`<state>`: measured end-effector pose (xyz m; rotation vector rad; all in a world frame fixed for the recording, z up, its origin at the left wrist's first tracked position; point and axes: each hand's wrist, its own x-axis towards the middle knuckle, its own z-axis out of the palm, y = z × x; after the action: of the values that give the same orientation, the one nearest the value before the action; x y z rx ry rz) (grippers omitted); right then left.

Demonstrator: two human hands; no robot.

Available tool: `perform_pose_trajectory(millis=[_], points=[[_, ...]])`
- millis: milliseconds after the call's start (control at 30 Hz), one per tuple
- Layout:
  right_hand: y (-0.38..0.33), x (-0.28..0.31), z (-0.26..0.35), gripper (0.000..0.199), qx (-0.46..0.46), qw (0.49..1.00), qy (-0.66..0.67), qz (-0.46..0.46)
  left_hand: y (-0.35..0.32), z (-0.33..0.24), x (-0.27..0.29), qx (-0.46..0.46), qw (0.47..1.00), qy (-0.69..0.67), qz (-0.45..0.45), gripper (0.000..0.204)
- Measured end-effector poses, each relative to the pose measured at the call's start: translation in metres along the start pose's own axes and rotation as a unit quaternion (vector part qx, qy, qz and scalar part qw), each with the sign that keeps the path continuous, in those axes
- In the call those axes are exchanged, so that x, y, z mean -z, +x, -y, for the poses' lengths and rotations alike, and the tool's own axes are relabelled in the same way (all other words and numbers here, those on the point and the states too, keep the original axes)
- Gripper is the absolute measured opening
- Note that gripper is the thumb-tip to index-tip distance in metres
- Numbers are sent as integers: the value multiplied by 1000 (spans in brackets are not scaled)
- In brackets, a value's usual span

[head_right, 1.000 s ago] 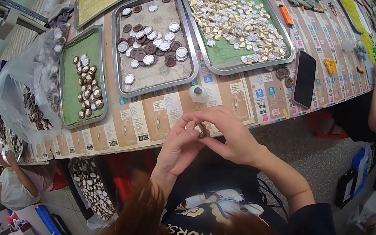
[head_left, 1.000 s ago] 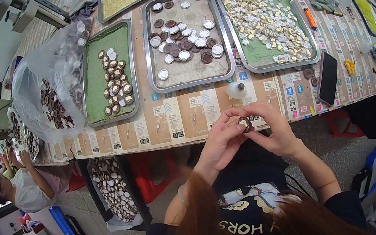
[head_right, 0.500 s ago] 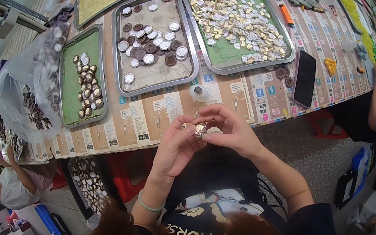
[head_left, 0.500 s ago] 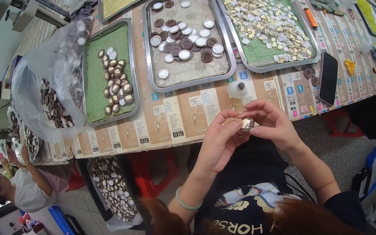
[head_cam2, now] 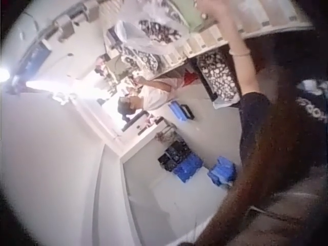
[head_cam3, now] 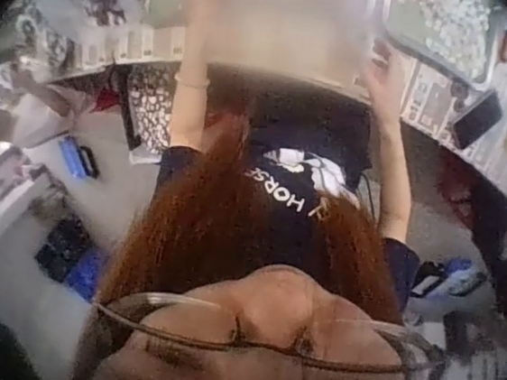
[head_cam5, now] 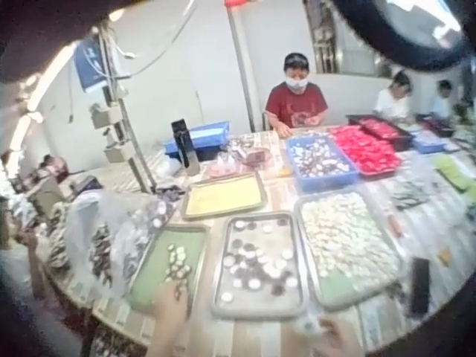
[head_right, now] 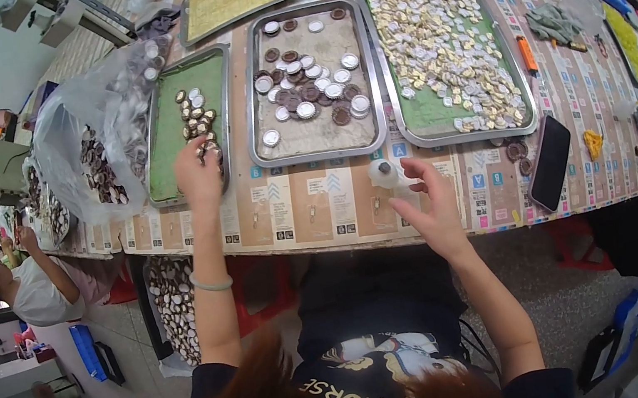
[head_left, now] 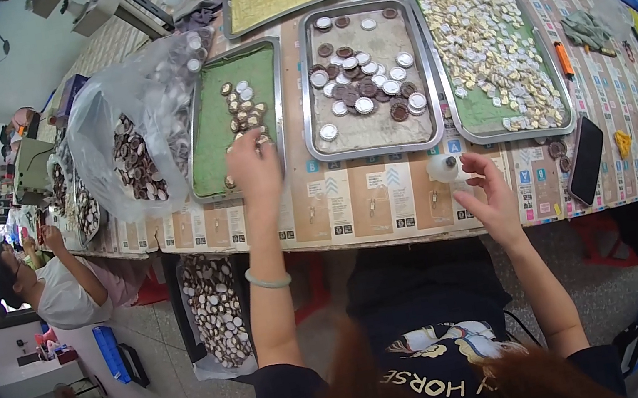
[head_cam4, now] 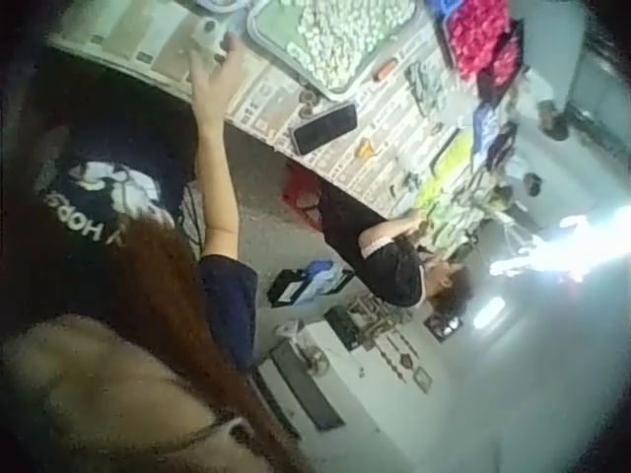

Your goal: The person assembles toy parts by applying glue from a squeeze bottle to circular toy bases, then attaching small white components to the glued bases by hand.

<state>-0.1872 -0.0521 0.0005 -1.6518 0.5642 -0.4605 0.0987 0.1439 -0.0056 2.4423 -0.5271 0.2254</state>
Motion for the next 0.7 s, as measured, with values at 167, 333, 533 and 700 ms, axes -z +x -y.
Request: perform_pose_trajectory(millis=[167,333,533,700], points=[[14,-16,-9,47,52,988,-145,-9,-16,-57,-26,-198,974,19,111,26],[22,-19,-21,37,18,990,-141,-18,-14,-55,-33,-221,964,117,96,28],[14,-14,-15,32,18,996,-79,-22,-11,-58,-29,-273,944,94,161,38],[5,-12,8,32,-9,997,75,-3,-23,-72,-27,-34,927,-309,211,37]])
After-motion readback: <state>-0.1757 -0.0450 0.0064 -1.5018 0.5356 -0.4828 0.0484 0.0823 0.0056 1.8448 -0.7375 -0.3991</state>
